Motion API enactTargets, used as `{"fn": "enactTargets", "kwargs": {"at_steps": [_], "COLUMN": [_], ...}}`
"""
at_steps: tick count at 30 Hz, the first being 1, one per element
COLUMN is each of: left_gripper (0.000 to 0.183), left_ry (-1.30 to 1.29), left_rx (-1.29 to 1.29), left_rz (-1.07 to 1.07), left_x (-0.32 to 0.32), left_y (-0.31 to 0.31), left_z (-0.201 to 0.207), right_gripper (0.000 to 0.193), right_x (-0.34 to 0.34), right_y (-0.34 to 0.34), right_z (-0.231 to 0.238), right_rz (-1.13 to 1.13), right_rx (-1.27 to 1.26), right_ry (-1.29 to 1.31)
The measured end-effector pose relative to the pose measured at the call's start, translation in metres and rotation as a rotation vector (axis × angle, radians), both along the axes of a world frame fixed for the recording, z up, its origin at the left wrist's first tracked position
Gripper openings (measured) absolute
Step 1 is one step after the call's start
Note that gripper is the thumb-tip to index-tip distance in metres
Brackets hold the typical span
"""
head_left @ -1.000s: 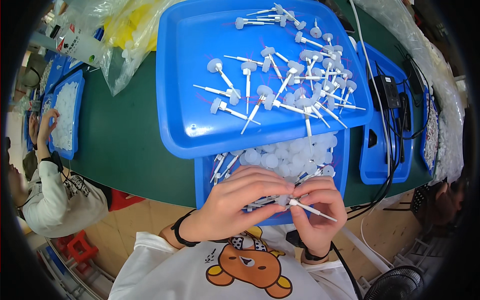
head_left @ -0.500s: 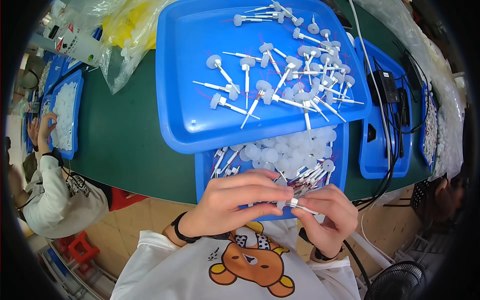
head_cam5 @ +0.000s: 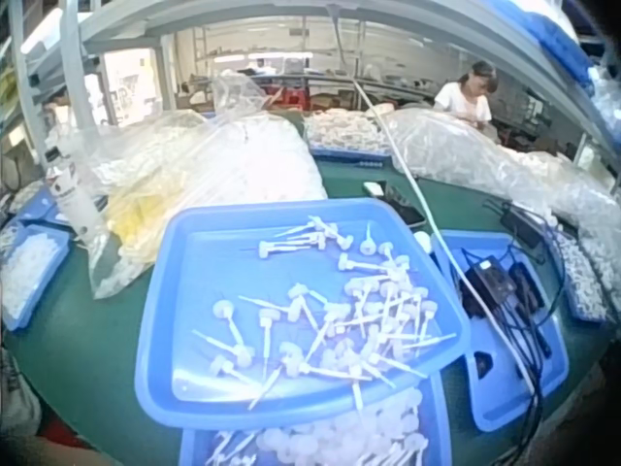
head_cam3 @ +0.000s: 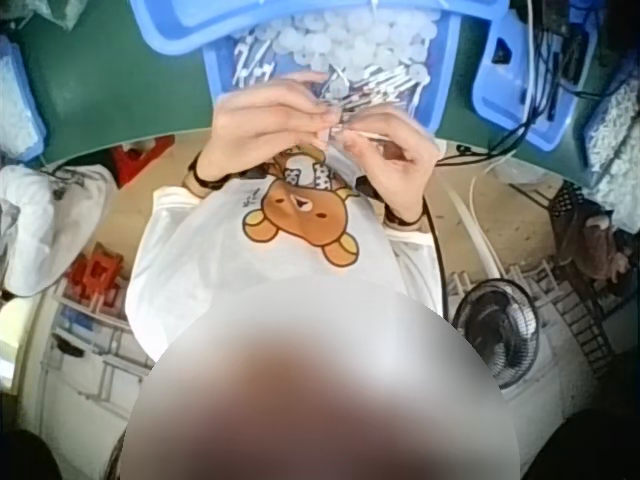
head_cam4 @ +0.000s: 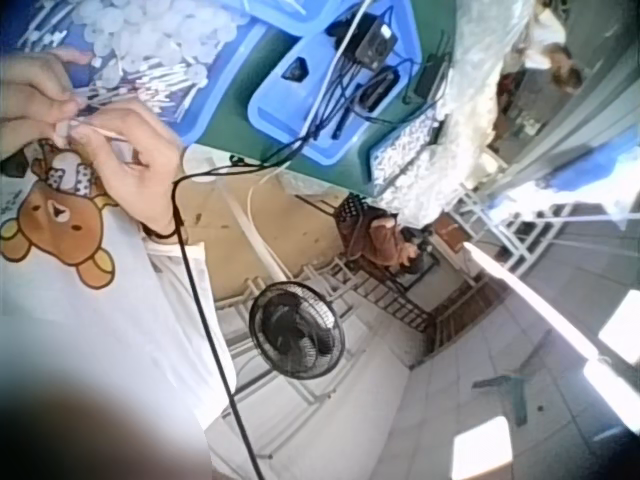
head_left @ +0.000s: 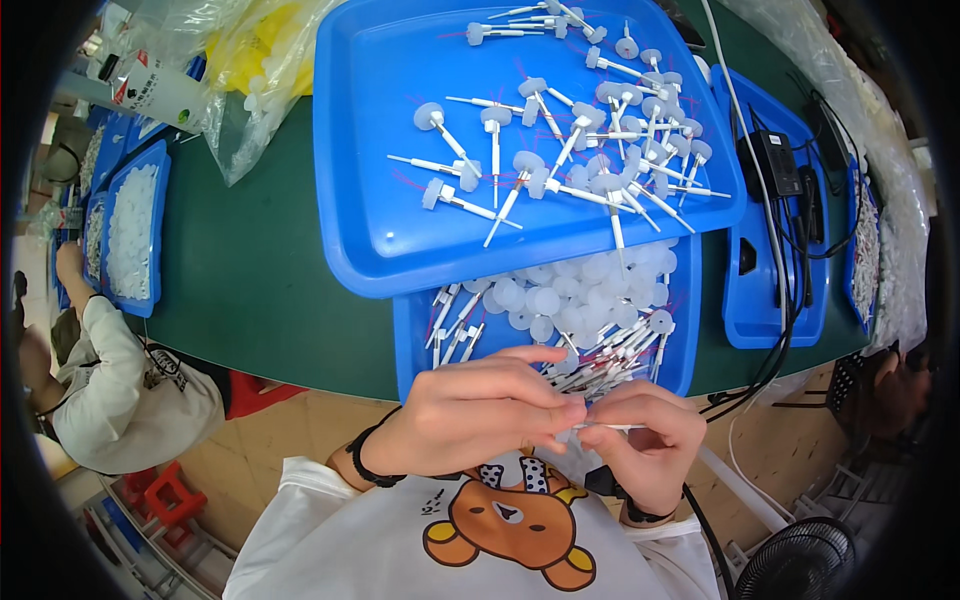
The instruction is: The person repeatedly picks small white plastic caps and rod-like components from blue trays and presses them together by hand, placing the assembled units into a tray. The process continues throughout the clip with consistent hand movements and no tools used.
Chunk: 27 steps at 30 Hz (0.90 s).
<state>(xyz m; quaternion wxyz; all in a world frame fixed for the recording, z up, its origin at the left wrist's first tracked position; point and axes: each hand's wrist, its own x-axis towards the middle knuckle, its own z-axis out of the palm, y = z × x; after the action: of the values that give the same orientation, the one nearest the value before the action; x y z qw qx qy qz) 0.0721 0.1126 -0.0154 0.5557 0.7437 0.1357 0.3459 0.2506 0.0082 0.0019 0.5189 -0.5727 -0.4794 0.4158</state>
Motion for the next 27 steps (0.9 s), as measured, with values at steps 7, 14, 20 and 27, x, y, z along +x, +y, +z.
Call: {"fn": "enactTargets", "kwargs": {"at_steps": [7, 14, 20, 27], "left_gripper": [0.032, 0.033, 0.041, 0.044], "left_ry": [0.081, 0.278, 0.497, 0.686], "left_rx": [0.033, 0.324, 0.497, 0.641], "left_rz": [0.068, 0.396, 1.008, 0.853], "left_x": [-0.006, -0.02, -0.029, -0.026], "left_y": [-0.002, 0.016, 0.033, 0.024], "left_z": [0.0, 0.037, 0.037, 0.043], "right_gripper": [0.013, 0.042, 0.029, 0.017], "right_x": [-0.005, -0.017, -0.003, -0.009], "right_y": [0.005, 0.016, 0.008, 0.015], "right_z": [-0.006, 0.004, -0.005, -0.011], "right_rz": [0.006, -0.227, -0.269, -0.053], "right_rx": [-0.088, 0.021, -0.048, -0.032], "right_ry": [0.133, -0.162, -0.238, -0.711]}}
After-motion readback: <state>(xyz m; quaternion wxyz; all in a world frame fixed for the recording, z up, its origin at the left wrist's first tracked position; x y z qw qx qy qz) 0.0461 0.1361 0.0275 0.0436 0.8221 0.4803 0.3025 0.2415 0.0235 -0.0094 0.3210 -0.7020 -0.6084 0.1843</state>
